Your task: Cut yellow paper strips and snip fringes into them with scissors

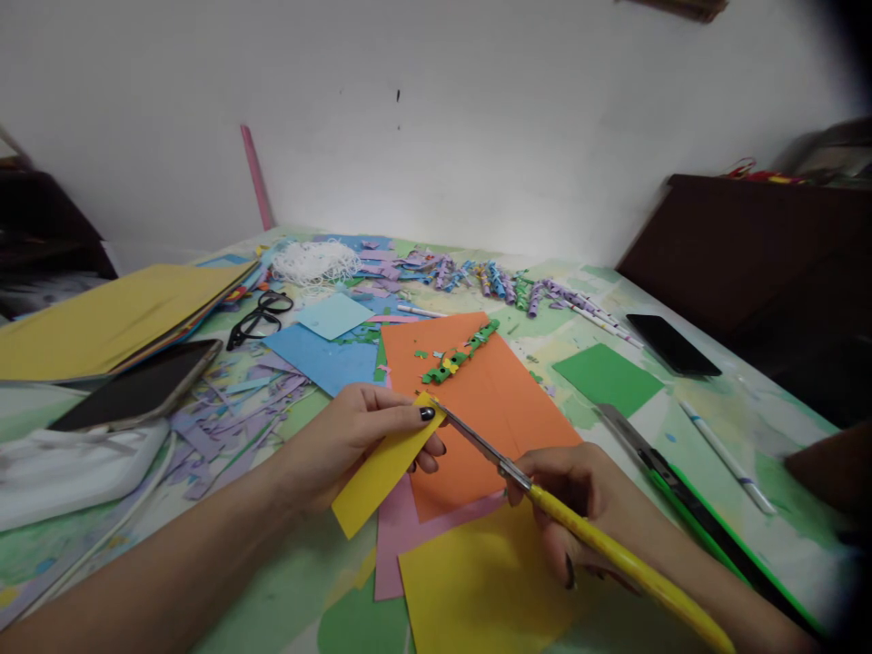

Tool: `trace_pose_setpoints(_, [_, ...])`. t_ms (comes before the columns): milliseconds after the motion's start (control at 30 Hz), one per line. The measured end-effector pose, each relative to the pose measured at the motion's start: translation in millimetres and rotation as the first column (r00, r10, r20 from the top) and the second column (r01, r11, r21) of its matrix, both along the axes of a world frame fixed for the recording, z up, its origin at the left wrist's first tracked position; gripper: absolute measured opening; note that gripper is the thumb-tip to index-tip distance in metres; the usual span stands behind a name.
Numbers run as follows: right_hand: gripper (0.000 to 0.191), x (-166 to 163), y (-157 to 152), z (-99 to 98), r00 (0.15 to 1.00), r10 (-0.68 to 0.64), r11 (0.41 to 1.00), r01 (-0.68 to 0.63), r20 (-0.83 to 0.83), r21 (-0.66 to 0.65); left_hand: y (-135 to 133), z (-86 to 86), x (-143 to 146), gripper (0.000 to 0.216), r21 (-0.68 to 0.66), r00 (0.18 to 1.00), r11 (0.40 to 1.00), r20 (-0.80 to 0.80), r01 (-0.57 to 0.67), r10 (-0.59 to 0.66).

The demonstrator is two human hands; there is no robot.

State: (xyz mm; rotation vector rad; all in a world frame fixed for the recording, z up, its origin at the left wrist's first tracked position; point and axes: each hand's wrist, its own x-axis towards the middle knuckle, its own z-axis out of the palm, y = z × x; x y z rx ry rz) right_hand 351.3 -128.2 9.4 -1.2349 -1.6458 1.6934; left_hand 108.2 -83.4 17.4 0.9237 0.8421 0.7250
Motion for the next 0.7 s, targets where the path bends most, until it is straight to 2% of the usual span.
trace_pose_setpoints(200, [0.057, 0.1, -1.4, 1.7, 0.998, -0.01, 0.999, 0.007, 0.061, 0.046, -1.3, -0.1, 0.7, 0.016, -0.004, 1.0, 1.0, 0.009, 0.003, -0.003])
trace_pose_setpoints(333, [0.057, 0.3, -2.1, 2.3, 0.999, 0.008, 1.0, -0.009, 0.035, 0.008, -0.8, 0.8, 1.8, 0.016, -0.015, 1.0, 1.0, 0.017, -0.005, 0.006])
trace_pose_setpoints(700, [0.046, -0.8, -1.4, 3.9, 0.997, -0.017, 0.999, 0.014, 0.079, 0.047, 0.1, -0.9, 1.0, 0.016, -0.005, 1.0, 1.0, 0.017, 0.006, -0.006])
